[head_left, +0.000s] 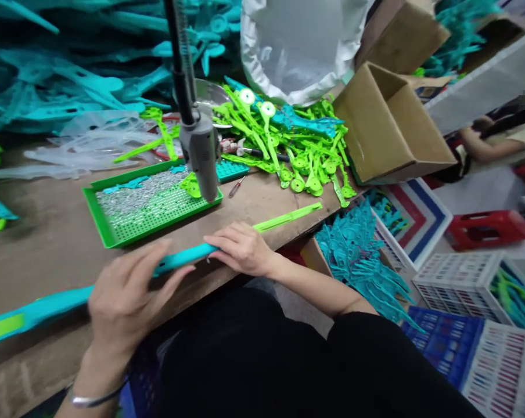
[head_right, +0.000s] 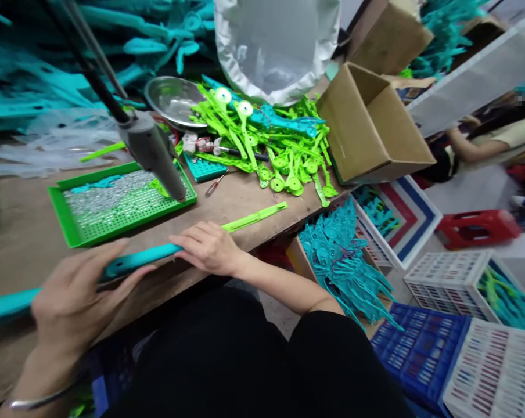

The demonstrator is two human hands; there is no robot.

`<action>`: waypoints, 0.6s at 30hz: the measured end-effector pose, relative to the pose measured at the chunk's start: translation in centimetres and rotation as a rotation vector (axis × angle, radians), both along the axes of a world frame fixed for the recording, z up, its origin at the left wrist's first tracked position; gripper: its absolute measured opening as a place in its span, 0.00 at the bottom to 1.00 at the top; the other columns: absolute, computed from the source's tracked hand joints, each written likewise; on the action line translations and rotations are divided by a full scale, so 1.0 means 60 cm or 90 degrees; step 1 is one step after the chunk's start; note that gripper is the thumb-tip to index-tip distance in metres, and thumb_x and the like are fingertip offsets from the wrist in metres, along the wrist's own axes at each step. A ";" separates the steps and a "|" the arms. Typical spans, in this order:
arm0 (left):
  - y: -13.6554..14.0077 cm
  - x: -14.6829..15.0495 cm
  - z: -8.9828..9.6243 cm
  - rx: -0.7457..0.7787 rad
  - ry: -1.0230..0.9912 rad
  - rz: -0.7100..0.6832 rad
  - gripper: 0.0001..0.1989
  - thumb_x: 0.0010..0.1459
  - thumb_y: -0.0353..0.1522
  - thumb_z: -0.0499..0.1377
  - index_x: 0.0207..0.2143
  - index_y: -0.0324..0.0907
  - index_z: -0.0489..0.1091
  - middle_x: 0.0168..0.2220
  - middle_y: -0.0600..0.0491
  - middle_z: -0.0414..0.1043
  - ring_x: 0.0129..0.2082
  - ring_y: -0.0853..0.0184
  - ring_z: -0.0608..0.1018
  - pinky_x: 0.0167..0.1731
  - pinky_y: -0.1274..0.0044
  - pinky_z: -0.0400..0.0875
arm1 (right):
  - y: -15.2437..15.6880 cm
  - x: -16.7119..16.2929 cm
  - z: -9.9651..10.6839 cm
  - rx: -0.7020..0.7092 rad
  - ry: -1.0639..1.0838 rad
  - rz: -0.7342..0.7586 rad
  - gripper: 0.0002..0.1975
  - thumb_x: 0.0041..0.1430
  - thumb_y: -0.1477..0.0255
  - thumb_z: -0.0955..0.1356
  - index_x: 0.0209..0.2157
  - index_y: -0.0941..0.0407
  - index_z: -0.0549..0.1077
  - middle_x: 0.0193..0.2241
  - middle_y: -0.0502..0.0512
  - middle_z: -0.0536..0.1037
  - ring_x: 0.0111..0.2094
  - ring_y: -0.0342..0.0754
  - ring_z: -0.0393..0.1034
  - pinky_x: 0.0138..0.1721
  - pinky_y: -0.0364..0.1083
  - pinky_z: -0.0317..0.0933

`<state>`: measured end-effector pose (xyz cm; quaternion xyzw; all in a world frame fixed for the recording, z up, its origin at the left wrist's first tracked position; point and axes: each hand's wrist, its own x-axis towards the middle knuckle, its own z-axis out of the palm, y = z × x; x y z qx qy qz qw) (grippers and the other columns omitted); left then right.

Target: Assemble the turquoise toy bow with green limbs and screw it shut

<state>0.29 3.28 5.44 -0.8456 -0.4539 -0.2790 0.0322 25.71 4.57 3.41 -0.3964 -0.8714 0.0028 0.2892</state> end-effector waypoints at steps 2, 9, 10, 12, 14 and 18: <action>-0.004 -0.021 -0.012 -0.037 0.020 0.086 0.40 0.57 0.48 0.64 0.65 0.40 0.57 0.49 0.39 0.76 0.43 0.51 0.79 0.39 0.66 0.68 | 0.002 0.000 -0.005 0.014 -0.011 -0.010 0.17 0.68 0.65 0.65 0.51 0.60 0.75 0.41 0.56 0.83 0.40 0.48 0.73 0.41 0.49 0.65; 0.000 -0.068 -0.031 -0.002 0.227 0.073 0.17 0.66 0.45 0.54 0.41 0.41 0.72 0.26 0.49 0.71 0.30 0.55 0.74 0.30 0.69 0.58 | -0.021 0.026 0.063 0.115 0.095 0.043 0.18 0.65 0.66 0.68 0.54 0.58 0.71 0.47 0.58 0.81 0.50 0.49 0.75 0.54 0.51 0.70; 0.002 -0.070 -0.031 0.005 0.235 0.070 0.17 0.67 0.45 0.53 0.39 0.42 0.71 0.25 0.50 0.69 0.29 0.56 0.73 0.30 0.70 0.57 | -0.025 0.043 0.083 0.158 0.131 0.049 0.19 0.64 0.68 0.68 0.55 0.56 0.70 0.46 0.57 0.81 0.50 0.48 0.75 0.54 0.51 0.71; 0.002 -0.072 -0.029 0.006 0.247 0.065 0.18 0.67 0.47 0.50 0.34 0.44 0.69 0.24 0.51 0.64 0.28 0.57 0.70 0.28 0.71 0.54 | -0.022 0.090 0.121 0.240 0.237 -0.032 0.18 0.65 0.71 0.66 0.56 0.48 0.69 0.43 0.51 0.80 0.46 0.46 0.76 0.48 0.50 0.73; -0.002 -0.074 -0.028 -0.024 0.244 0.079 0.21 0.67 0.49 0.48 0.30 0.45 0.65 0.24 0.51 0.61 0.27 0.58 0.67 0.27 0.71 0.50 | 0.003 0.146 0.150 0.313 0.356 -0.214 0.15 0.67 0.73 0.63 0.52 0.45 0.70 0.40 0.50 0.78 0.44 0.47 0.76 0.46 0.52 0.73; -0.023 -0.074 -0.019 -0.158 0.119 0.119 0.23 0.63 0.54 0.51 0.25 0.46 0.58 0.24 0.53 0.54 0.24 0.60 0.60 0.28 0.72 0.42 | 0.108 0.240 0.156 0.047 0.412 -0.298 0.07 0.62 0.69 0.67 0.42 0.53 0.74 0.36 0.52 0.78 0.37 0.46 0.76 0.40 0.49 0.72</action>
